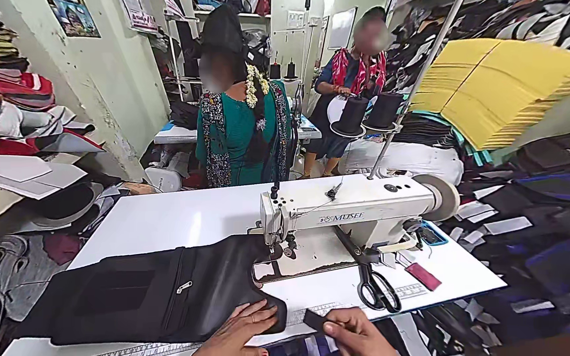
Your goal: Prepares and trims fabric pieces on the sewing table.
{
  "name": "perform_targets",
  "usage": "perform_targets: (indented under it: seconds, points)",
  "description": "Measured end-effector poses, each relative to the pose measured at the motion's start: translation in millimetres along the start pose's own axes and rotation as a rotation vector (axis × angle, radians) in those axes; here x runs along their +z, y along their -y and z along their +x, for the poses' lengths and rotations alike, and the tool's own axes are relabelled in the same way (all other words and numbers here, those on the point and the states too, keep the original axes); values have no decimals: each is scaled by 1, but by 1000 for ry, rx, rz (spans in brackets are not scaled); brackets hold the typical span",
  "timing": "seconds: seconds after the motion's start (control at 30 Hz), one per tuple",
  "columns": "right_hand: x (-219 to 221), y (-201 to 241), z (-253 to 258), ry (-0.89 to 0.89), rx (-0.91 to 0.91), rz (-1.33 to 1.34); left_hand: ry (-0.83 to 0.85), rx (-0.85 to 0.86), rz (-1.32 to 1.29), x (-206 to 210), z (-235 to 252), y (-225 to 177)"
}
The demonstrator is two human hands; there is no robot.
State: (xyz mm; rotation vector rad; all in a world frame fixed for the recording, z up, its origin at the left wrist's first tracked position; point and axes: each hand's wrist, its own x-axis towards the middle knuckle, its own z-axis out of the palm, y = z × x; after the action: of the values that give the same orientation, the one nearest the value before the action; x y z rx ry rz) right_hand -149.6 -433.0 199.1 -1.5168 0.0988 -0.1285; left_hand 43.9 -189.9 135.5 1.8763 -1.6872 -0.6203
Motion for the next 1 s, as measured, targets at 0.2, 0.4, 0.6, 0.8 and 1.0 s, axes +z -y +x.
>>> perform_targets:
  seconds: [0.2,0.4,0.6,0.8,1.0]
  points:
    - [-7,-21,7,-194,92,86,-319,-170,300,-7,52,30]
    - [3,-43,24,-126,126,39,-459,-134,329,-4,82,42]
    - [5,-62,46,-54,195,23,-364,-129,260,-16,86,52]
    - [6,-66,54,-64,208,15,-449,-120,311,-15,91,58]
    - [8,-64,54,-93,236,33,-301,-226,321,-25,96,58]
